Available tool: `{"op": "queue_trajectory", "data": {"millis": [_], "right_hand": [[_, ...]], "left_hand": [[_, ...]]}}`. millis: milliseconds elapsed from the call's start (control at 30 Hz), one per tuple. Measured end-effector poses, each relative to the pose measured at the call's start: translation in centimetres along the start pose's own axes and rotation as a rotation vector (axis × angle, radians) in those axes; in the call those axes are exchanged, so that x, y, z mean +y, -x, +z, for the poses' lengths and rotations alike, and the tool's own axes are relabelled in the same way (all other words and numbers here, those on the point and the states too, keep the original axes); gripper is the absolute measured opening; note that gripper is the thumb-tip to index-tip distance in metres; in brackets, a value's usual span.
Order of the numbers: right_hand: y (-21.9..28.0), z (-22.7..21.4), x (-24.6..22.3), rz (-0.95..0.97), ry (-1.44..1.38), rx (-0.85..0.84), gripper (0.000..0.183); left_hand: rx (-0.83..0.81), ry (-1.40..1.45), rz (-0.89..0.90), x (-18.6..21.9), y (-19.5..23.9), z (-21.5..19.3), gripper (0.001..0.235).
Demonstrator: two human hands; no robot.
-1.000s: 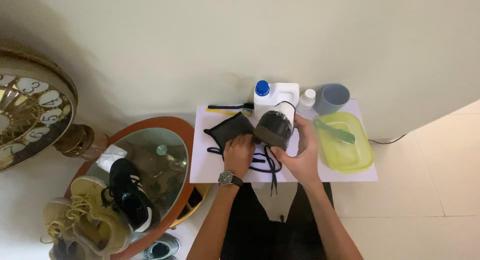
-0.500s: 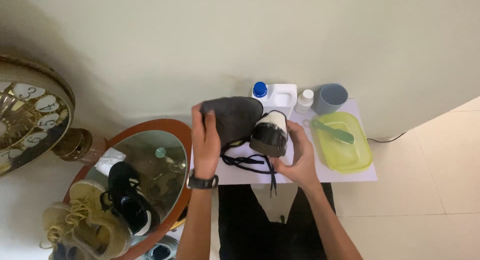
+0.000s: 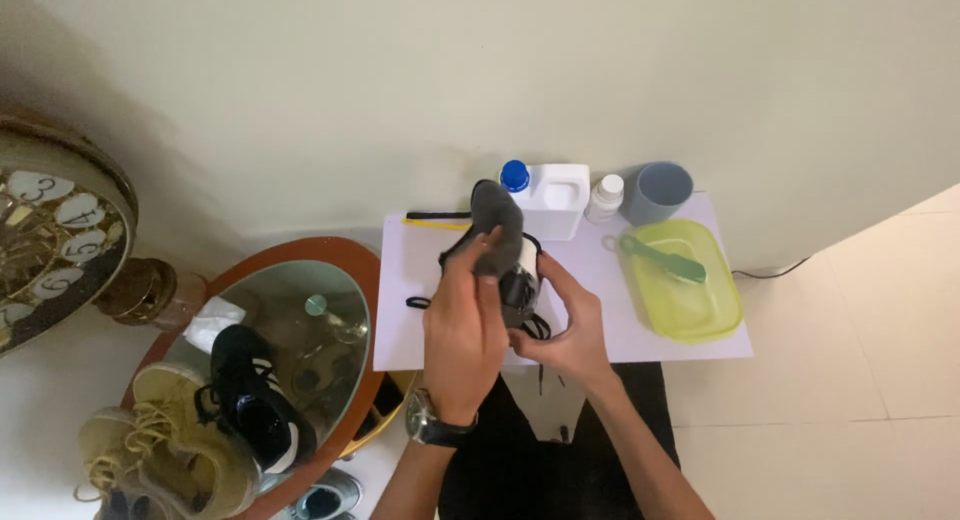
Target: The person cleans a black sneaker by first wiping it with a cloth, then scrubbing the white stripes and sole with a green brush, and finally wiping the shoe again with the cloth. The person handles the shoe and cleaning tools on a small white table.
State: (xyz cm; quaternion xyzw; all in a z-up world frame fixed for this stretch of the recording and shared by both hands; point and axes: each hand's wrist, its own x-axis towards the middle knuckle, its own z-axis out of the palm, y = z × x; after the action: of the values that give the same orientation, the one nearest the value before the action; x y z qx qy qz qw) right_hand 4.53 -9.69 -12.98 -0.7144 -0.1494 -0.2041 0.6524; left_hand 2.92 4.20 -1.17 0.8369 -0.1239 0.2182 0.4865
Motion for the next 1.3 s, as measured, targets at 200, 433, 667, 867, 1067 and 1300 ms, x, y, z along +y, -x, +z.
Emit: {"op": "queue_trajectory", "data": {"millis": [200,433,667,867,1067,1300], "right_hand": [[-0.1,0.4,-1.1,-0.050,0.140,0.032,0.075],[0.0,1.0,1.1,-0.049,0.183,0.099,0.044],[-1.9,1.1,-1.6,0.096,0.077,0.042,0.044],[-4.4,-2.3,-2.3,0.112,0.035,-0.300,0.056],[-4.6,-3.6,-0.9,0.067,0.182,-0.357,0.039],[-3.8,-3.5,-1.0,0.079,0.281,-0.149,0.014]], "left_hand": [[0.078,-0.214,0.378,-1.5,0.0,0.7,0.023],[0.070,-0.262,0.505,-3.6,0.5,2.2,0.022],[-0.001,-0.065,0.487,-5.9,0.2,2.6,0.023],[0.011,0.143,0.379,-6.1,-1.9,1.5,0.028],[-0.019,0.038,0.375,-4.5,-1.7,2.0,0.027],[0.073,-0.214,0.434,-6.2,0.1,4.9,0.028]]}}
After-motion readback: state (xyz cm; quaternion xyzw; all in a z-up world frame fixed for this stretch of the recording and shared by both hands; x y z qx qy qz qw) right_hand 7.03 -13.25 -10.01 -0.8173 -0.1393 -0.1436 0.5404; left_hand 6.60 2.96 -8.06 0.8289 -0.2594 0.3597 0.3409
